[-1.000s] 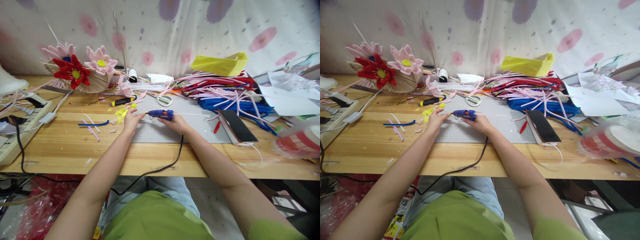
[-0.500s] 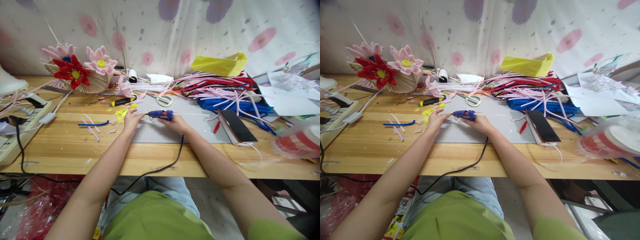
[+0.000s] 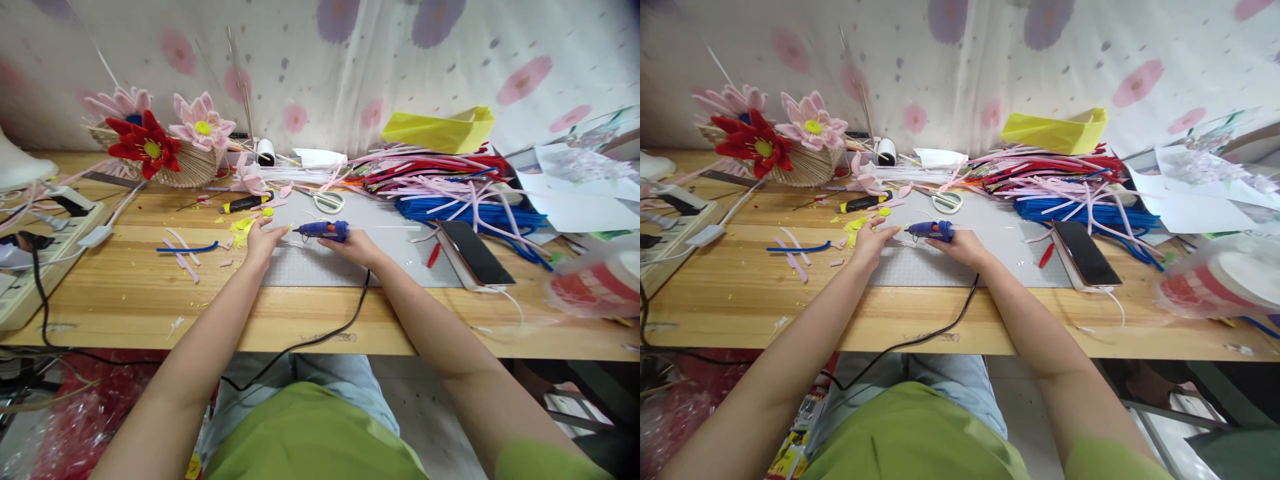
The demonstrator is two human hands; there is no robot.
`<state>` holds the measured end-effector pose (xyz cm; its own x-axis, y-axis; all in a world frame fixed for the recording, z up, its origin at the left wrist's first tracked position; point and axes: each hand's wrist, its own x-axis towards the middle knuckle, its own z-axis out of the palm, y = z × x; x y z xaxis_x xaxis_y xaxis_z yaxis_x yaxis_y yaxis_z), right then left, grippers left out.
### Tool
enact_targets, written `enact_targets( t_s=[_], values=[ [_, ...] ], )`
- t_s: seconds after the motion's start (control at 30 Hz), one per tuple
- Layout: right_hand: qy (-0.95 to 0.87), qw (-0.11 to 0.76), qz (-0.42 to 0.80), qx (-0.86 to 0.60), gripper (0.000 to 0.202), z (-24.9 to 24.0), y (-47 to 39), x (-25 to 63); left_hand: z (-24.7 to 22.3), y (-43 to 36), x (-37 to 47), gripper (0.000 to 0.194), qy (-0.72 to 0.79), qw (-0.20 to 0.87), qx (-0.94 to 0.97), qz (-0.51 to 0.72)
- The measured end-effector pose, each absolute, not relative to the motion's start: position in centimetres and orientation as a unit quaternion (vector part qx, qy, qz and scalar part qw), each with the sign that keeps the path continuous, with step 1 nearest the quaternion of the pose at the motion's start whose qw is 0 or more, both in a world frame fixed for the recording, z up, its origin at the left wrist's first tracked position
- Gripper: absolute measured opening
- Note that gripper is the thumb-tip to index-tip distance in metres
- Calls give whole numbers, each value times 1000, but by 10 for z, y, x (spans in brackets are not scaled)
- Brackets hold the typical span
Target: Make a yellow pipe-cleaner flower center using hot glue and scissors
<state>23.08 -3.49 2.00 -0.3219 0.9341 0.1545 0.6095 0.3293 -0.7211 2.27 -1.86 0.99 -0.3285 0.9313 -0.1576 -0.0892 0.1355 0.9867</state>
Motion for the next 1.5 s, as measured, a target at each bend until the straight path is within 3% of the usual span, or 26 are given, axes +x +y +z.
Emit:
enact_targets(
  t_s=[0.6,0.87,1.3,1.4,1.5],
  values=[
    [-510,454,199,-703,43,15,-5,290,11,-20,22,56,575,476,349,567],
    [-505,358,170,-767,43,2,9,307,12,-21,22,49,582,471,341,568],
    [-573,309,174,-739,61,19,-4,314,14,-23,24,50,575,458,335,589],
    [-589,259,142,-752,59,28,-11,324,13,-23,23,47,576,452,338,592],
    [-599,144,136,-776,51,39,-19,334,11,-22,22,47,575,451,337,594]
  ],
)
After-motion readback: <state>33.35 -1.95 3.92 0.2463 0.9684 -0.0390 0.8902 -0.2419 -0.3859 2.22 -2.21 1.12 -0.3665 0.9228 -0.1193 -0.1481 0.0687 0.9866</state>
